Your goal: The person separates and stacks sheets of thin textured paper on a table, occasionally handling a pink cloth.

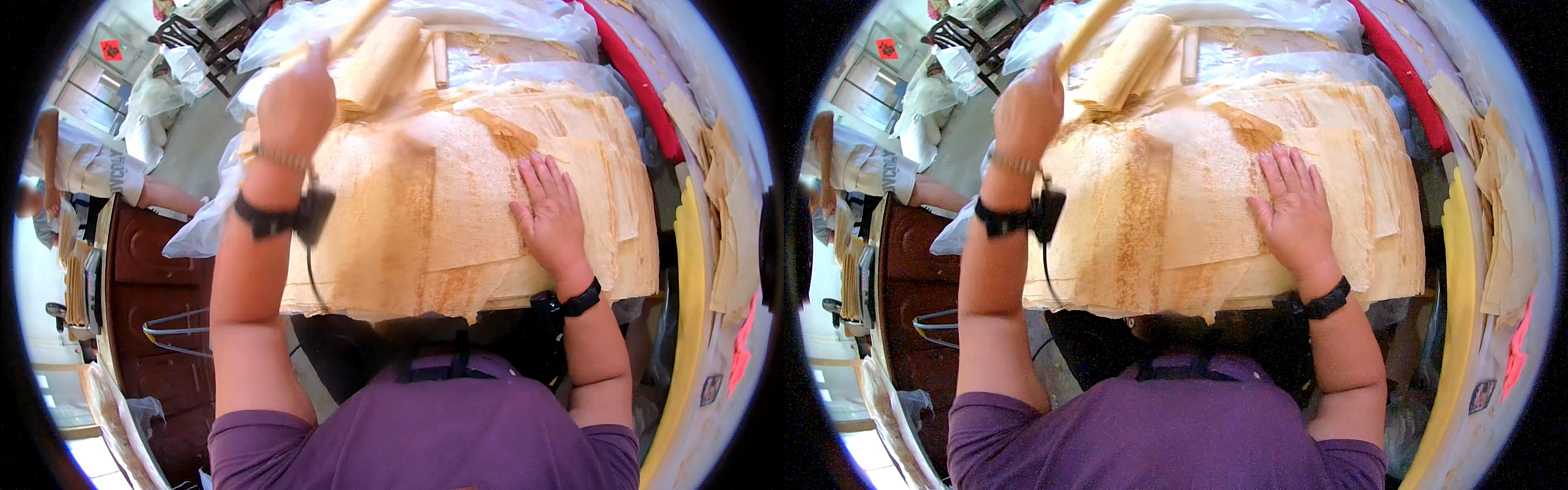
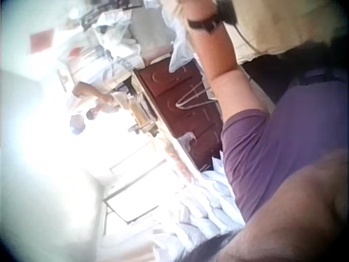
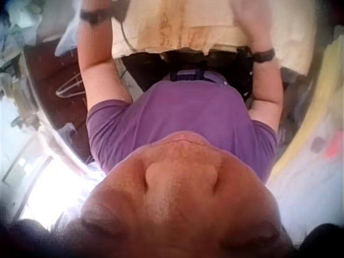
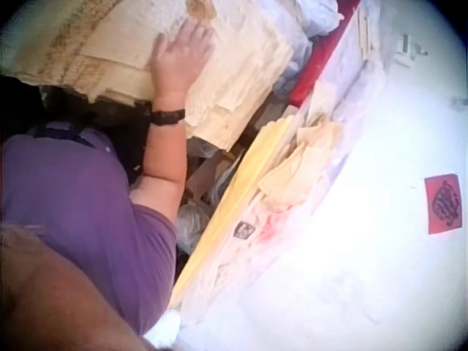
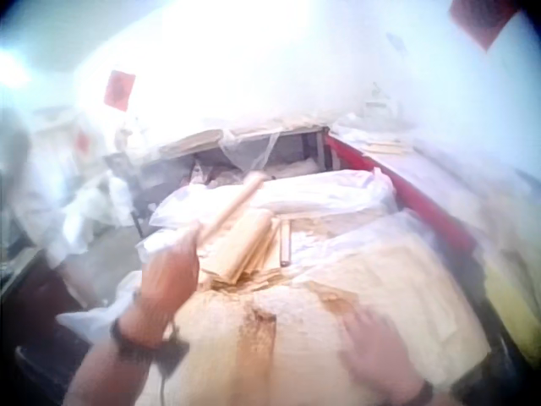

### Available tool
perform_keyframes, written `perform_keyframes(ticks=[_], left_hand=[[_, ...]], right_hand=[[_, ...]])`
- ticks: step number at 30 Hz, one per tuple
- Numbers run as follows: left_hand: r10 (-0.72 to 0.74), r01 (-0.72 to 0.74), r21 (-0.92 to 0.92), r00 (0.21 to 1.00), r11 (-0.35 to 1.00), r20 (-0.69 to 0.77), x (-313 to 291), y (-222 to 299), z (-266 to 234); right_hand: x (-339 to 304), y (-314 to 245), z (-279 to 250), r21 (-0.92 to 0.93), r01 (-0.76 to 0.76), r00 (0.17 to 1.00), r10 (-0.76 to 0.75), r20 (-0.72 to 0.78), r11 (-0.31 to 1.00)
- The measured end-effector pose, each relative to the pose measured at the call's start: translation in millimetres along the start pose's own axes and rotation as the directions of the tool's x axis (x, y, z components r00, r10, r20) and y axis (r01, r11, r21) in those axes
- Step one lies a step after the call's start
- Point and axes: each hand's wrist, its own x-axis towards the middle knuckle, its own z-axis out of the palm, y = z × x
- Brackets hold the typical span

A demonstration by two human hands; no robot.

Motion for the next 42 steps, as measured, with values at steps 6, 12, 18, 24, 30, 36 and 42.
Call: perform_keyframes(ticks=[6, 12, 18, 24, 30, 36, 42], left_hand=[[0.008, -0.01, -0.001, 0.732, 1.0, 0.681, 68, 6, 146], [0.066, 0.11, -0.288, 0.839, 0.951, 0.539, 49, -21, 160], [0.437, -0.094, -0.682, 0.829, 0.725, 0.349, -48, -7, 16], [0.428, -0.162, -0.536, 0.801, 0.828, 0.419, -217, 58, -85], [0.325, -0.069, -0.711, 0.917, 0.7, 0.231, -235, 36, -63], [-0.484, 0.542, -0.821, 0.776, 0.181, 0.405, -248, 17, -60], [-0.729, 0.072, -0.854, 0.561, 0.515, -0.393, -202, -33, -92]], right_hand=[[2, -5, 1, 0.031, 0.004, 1.0, -0.004, -0.005, 1.0], [2, -2, 4, 0.047, 0.067, 0.995, -0.063, -0.072, 0.997], [1, 8, 13, -0.012, 0.051, 0.996, -0.052, -0.069, 0.999], [4, 8, 19, -0.056, 0.072, 0.993, -0.077, -0.091, 0.996], [5, 20, 20, -0.056, 0.107, 0.989, -0.113, -0.097, 0.993], [11, 15, 23, -0.071, 0.093, 0.992, -0.099, -0.082, 0.993], [7, 20, 12, 0.05, 0.099, 0.984, -0.09, -0.156, 0.994]])
